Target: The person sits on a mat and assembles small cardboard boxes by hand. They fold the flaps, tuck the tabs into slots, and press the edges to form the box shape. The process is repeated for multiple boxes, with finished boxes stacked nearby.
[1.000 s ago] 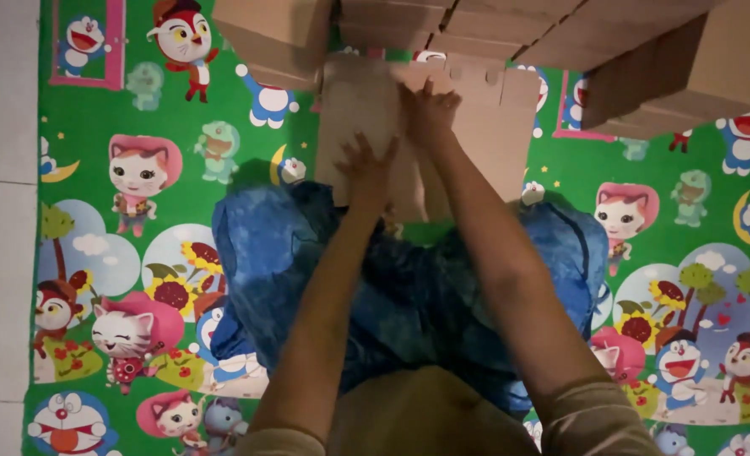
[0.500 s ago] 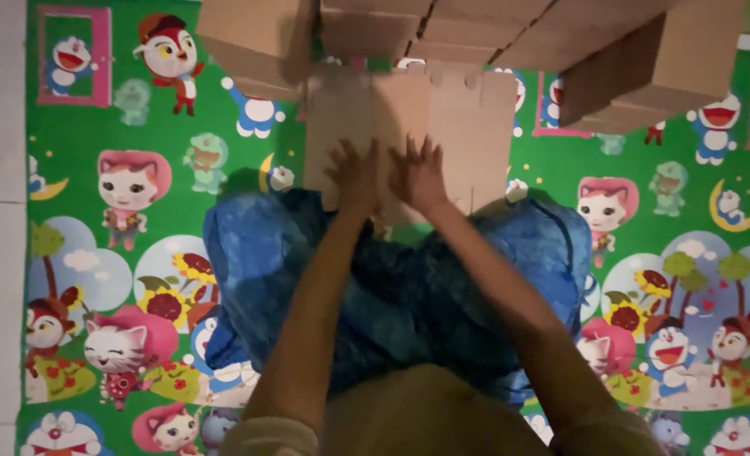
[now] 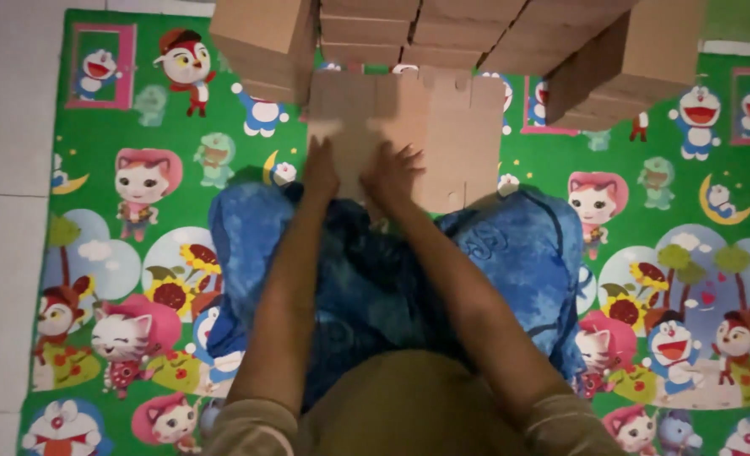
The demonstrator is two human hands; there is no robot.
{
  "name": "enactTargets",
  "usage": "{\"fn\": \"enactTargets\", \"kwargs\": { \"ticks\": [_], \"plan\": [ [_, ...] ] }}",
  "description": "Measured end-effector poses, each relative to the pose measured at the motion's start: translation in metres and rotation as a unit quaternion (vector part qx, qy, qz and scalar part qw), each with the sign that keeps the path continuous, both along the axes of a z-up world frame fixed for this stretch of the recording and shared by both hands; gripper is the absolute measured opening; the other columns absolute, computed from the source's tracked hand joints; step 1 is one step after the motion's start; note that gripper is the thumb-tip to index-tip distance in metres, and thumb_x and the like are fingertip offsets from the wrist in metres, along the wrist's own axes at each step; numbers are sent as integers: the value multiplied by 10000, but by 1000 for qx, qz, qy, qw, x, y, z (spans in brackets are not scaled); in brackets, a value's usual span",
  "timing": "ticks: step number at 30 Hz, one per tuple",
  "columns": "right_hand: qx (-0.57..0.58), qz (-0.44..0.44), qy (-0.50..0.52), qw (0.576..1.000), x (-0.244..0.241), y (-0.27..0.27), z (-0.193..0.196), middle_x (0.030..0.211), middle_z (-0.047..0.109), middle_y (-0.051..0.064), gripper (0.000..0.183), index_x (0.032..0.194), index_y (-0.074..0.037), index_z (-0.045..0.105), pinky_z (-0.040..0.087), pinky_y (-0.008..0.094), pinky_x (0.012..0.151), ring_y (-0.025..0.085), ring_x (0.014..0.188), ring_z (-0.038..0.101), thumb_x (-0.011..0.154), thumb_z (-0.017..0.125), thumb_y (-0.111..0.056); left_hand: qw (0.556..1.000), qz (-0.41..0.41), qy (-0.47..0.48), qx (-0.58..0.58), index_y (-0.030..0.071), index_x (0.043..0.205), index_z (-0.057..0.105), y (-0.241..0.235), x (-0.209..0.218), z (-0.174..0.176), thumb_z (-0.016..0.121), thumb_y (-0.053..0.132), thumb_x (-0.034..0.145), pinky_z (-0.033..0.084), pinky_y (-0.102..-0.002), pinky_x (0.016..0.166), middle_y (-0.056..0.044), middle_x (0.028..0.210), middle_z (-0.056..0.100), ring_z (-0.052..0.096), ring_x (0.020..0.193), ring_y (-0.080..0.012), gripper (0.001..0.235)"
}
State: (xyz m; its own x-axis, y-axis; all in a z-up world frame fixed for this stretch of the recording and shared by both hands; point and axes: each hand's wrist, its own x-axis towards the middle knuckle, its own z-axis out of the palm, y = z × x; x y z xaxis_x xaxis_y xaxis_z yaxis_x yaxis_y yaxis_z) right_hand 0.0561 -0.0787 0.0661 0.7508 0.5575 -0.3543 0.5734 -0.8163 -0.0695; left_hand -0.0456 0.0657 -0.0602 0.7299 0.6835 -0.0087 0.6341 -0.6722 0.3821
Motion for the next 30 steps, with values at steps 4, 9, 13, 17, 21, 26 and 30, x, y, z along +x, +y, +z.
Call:
{"fn": "enactTargets", "kwargs": {
  "ticks": [4,9,13,17,21,26,30],
  "plan": [
    [-7,-8,28,1000,26,8,-17,1576,304,404,1064,1618,-185,258,330,814,1033,680,1432,236,809,764,-655,981,149,27,120,182,1148,505,-4,0,19,846,66,599,608,-473,745,25,1111,541,627,986,-225,657],
    [99,72,-8,992,18,-6,47,1016,696,147,368,1120,-77,689,623,522,684,397,889,765,872,601,-334,980,165,4,112,105,1329,553,-10,-9,12,912,143,400,610,-490,764,-50,1210,602,630,1027,-302,996],
    [121,110,-80,983,57,-42,68,818,737,232,214,999,29,676,604,563,636,452,803,768,895,533,-91,994,98,52,13,25,1494,413,-11,-15,60,1013,283,467,586,-549,955,-205,1389,537,581,1211,-426,1217],
    [147,21,11,989,78,-85,138,1042,692,305,510,1425,-68,391,575,625,800,530,962,717,936,529,-112,987,108,94,-66,169,1615,330,-9,-4,63,1002,231,528,523,-627,993,-220,1537,366,430,1337,-507,1280],
    [89,-39,45,994,138,-140,4,1313,522,259,755,1631,-339,230,559,602,945,510,1077,689,940,532,-300,977,131,81,-150,214,1587,391,-12,-2,69,985,153,504,472,-631,1049,-233,1575,322,385,1403,-513,1236],
    [13,-135,100,986,155,-110,18,1257,638,216,808,1611,-371,295,550,605,901,416,1141,685,891,635,-236,988,67,-30,-133,195,1491,451,-22,-7,102,825,235,700,288,-675,1148,-206,1609,242,258,1482,-496,876],
    [-57,-179,51,981,152,-75,21,1239,621,174,582,1569,-462,355,539,533,796,410,1099,681,1016,361,-280,988,-129,-74,-32,160,1564,444,-32,-19,145,541,294,1000,273,-611,1175,-148,1652,333,307,1508,-413,588]
  ]
}}
